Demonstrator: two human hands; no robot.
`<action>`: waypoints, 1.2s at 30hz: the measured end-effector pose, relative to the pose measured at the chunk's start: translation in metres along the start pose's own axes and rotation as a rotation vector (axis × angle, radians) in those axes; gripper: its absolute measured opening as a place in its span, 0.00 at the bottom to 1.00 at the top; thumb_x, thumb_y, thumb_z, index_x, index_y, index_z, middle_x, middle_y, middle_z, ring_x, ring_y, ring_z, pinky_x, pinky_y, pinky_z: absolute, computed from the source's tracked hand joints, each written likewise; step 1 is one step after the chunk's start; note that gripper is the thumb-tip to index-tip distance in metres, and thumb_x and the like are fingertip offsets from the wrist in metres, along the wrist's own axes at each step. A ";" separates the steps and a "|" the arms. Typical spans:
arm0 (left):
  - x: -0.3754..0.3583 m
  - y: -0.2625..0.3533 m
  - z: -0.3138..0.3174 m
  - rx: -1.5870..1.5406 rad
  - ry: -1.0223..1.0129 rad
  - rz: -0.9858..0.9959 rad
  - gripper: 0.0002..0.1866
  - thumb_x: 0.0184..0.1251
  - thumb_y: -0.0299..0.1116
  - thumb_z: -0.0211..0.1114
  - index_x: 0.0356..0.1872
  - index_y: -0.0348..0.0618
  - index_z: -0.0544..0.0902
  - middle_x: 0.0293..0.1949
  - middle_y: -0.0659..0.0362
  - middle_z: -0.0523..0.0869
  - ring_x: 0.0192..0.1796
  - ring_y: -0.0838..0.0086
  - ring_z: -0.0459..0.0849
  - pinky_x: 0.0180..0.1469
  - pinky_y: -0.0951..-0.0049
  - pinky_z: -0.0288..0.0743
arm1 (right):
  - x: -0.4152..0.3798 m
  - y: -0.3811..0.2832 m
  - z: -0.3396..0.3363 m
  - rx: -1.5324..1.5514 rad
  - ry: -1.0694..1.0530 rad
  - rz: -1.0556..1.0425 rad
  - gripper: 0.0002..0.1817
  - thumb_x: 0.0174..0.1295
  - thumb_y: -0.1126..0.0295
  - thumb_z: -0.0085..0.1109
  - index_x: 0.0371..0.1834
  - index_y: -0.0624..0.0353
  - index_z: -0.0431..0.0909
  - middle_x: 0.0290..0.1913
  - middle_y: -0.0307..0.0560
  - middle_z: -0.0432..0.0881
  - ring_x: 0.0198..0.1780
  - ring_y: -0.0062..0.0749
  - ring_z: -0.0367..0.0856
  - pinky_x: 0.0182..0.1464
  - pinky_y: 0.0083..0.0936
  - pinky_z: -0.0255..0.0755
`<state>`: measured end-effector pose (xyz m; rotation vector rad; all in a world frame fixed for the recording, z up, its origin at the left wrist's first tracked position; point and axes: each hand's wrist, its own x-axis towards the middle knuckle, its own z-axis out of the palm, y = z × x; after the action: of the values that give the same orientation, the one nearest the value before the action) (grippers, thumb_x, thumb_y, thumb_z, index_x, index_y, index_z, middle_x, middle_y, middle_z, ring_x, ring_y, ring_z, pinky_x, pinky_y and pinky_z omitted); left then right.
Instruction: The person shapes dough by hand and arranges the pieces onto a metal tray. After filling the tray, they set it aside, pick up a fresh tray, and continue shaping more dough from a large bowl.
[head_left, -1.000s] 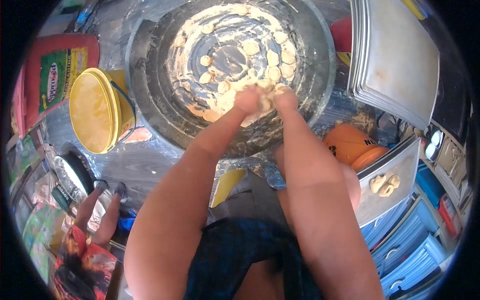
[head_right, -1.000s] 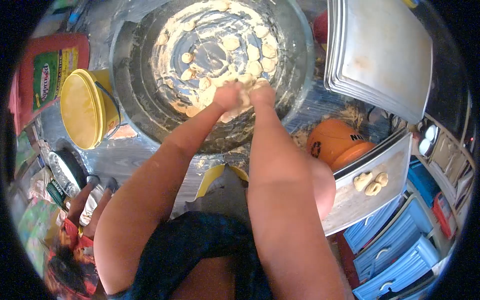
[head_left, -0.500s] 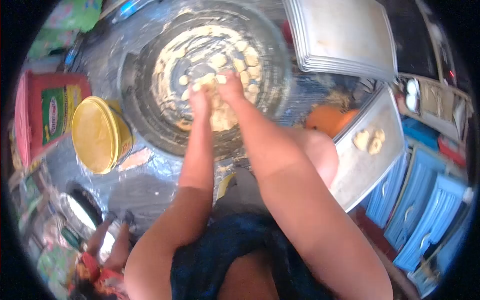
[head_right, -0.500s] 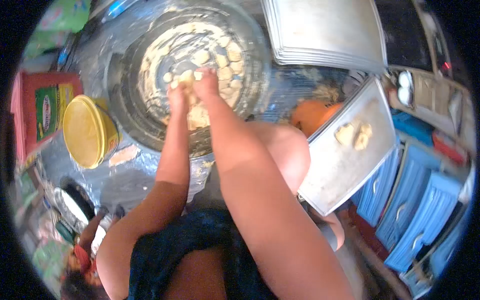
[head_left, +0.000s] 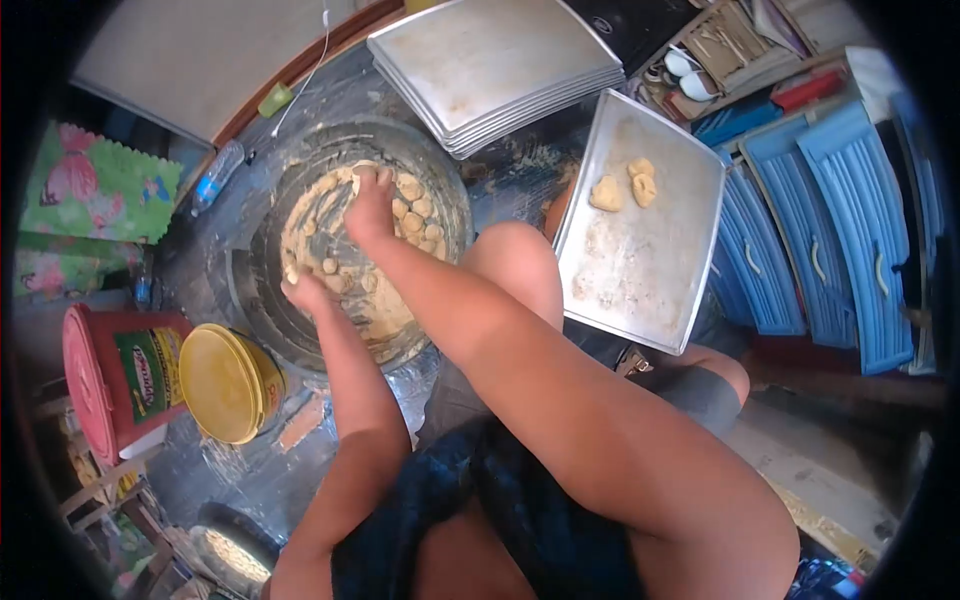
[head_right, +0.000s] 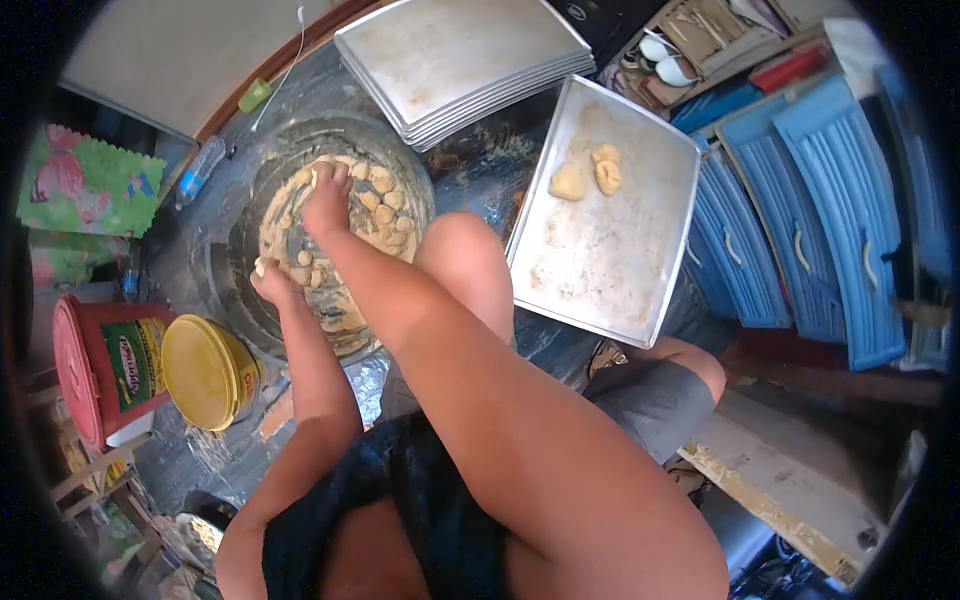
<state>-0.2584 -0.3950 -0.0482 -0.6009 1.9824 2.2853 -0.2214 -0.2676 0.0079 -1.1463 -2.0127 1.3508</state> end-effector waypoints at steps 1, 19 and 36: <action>-0.007 0.005 0.010 0.019 0.100 0.045 0.23 0.54 0.20 0.54 0.54 0.32 0.66 0.43 0.45 0.77 0.36 0.60 0.81 0.34 0.59 0.78 | -0.010 -0.001 0.011 -0.255 0.141 -0.101 0.18 0.52 0.72 0.53 0.49 0.56 0.74 0.62 0.61 0.57 0.58 0.52 0.66 0.61 0.39 0.60; -0.340 0.022 0.206 0.202 -1.256 0.378 0.19 0.50 0.23 0.59 0.46 0.36 0.72 0.40 0.54 0.79 0.40 0.73 0.77 0.40 0.74 0.73 | -0.055 0.046 -0.364 -0.249 0.441 -0.345 0.24 0.47 0.77 0.52 0.52 0.59 0.69 0.54 0.60 0.66 0.58 0.56 0.63 0.60 0.38 0.59; -0.267 0.006 0.212 0.520 -1.299 0.667 0.18 0.50 0.34 0.64 0.43 0.40 0.80 0.42 0.45 0.78 0.46 0.55 0.77 0.50 0.64 0.71 | -0.028 0.130 -0.427 -0.508 0.411 0.003 0.24 0.45 0.72 0.62 0.50 0.55 0.74 0.47 0.56 0.72 0.55 0.45 0.67 0.57 0.34 0.62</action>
<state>-0.0668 -0.1368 0.0650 1.3701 1.8668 1.3858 0.1613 -0.0434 0.0689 -1.4935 -2.0809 0.5384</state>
